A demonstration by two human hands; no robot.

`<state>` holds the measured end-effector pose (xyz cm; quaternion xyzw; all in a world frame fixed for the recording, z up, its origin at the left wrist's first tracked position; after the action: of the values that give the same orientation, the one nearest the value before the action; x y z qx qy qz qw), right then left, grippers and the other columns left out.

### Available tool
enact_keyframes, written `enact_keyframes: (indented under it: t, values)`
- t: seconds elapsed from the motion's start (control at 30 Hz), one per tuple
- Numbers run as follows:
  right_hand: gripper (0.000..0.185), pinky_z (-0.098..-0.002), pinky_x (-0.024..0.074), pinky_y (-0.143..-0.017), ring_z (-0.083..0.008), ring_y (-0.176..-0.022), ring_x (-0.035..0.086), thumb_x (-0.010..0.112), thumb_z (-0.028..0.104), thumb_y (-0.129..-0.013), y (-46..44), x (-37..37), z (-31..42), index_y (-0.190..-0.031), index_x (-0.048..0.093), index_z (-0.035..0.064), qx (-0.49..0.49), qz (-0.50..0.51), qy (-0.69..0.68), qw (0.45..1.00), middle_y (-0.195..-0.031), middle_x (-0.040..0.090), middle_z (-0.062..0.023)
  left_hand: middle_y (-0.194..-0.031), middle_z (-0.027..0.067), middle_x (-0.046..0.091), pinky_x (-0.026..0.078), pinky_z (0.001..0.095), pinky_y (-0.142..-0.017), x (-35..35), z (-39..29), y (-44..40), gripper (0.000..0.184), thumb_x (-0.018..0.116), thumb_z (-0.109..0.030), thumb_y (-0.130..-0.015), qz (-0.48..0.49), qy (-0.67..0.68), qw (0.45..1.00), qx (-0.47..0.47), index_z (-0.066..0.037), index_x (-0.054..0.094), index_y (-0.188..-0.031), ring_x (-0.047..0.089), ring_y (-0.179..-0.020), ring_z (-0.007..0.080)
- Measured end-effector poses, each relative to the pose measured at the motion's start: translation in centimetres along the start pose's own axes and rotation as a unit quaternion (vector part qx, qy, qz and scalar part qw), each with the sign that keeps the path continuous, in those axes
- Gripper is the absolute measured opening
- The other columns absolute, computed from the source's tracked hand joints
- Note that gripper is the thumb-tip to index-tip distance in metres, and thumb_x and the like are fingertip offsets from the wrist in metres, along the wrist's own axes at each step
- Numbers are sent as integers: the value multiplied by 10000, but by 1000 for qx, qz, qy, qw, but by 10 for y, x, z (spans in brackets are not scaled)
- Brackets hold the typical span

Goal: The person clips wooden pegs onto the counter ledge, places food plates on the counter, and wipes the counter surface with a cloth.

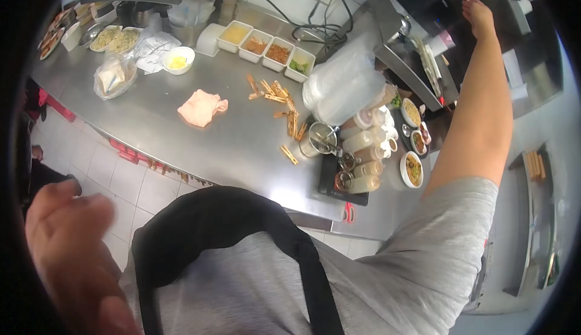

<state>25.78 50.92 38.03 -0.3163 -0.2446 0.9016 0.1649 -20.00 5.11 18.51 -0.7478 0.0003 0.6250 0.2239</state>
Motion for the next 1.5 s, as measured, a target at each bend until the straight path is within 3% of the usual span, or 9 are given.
enact_keyframes:
  t: [0.27,0.4,0.57,0.77,0.83,1.1,1.17,1.33,1.5]
  values:
    - [376,-322,334,-964,-202,-1148,448,490,208,-876,-100,27,-63,-1203,511,25,12,-70,-97,993,-1237,506,-107,-858,104,517,462,370,-800,20,1,-5,393,451,-259,-846,-34,24,999,1,-6,425,-1145,545,-746,216]
    - [442,-362,356,-955,-234,-1152,458,405,319,-922,-214,5,-116,-1286,438,71,121,99,-123,980,-1239,507,-97,-866,98,500,478,352,-783,24,-6,0,392,455,-198,-851,-42,35,998,-4,-7,384,-1185,544,-708,203]
    - [387,-325,396,-895,-217,-1066,500,402,231,-900,-240,-29,-102,-1246,460,68,58,5,113,992,-1154,524,-88,-877,90,477,498,330,-762,14,-18,25,415,460,-122,-857,-100,27,995,6,-8,332,-1235,544,-661,187]
    - [361,-288,390,-878,-190,-1019,500,429,137,-835,-165,-24,-10,-1179,497,51,-113,99,290,945,-1091,504,-72,-903,199,549,525,310,-656,39,18,87,295,504,-37,-835,-519,163,835,-79,30,435,-1114,587,-632,230]
    - [356,-275,387,-873,-181,-1003,500,438,106,-813,-117,-5,28,-1157,509,45,-184,168,307,918,-1070,497,-66,-966,235,569,522,314,-670,71,53,73,276,464,36,-819,-518,108,838,-133,38,431,-1093,609,-719,242]
    - [350,-216,370,-841,-147,-932,497,487,-55,-651,198,186,128,-979,598,0,-355,521,165,759,-986,477,-51,-1263,160,396,383,396,-945,279,201,10,522,615,-39,-715,-217,152,913,-309,-87,424,-1198,403,-1176,341]
    - [340,-239,408,-644,-140,-795,520,520,-126,-582,274,243,152,-889,623,-19,-373,509,201,749,-917,537,-59,-1278,177,381,328,436,-990,320,224,2,541,640,-93,-714,-179,134,926,-304,-103,424,-1210,345,-1220,373]
    - [344,-259,445,-704,-168,-782,521,553,-22,-673,328,418,156,-998,640,44,-386,555,32,737,-947,566,-59,-1283,185,381,249,506,-1019,386,257,-7,508,646,-256,-735,-124,24,933,-337,-136,465,-1194,305,-1241,382]
    - [345,-244,476,-757,-153,-828,601,672,35,-693,305,647,99,-1036,643,51,-106,507,-251,817,-955,638,-78,-1297,159,382,222,520,-1027,382,255,-8,482,614,-318,-751,-102,24,935,-340,-123,489,-1174,286,-1262,347]
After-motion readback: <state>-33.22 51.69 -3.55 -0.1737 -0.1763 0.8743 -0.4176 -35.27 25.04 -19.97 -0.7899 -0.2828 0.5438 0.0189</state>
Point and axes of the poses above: each hand's wrist, its own y-axis away from the middle knuckle, its own x-axis out of the palm, z = x × y, the point moved 6 cm from there along -y, towards the middle knuckle
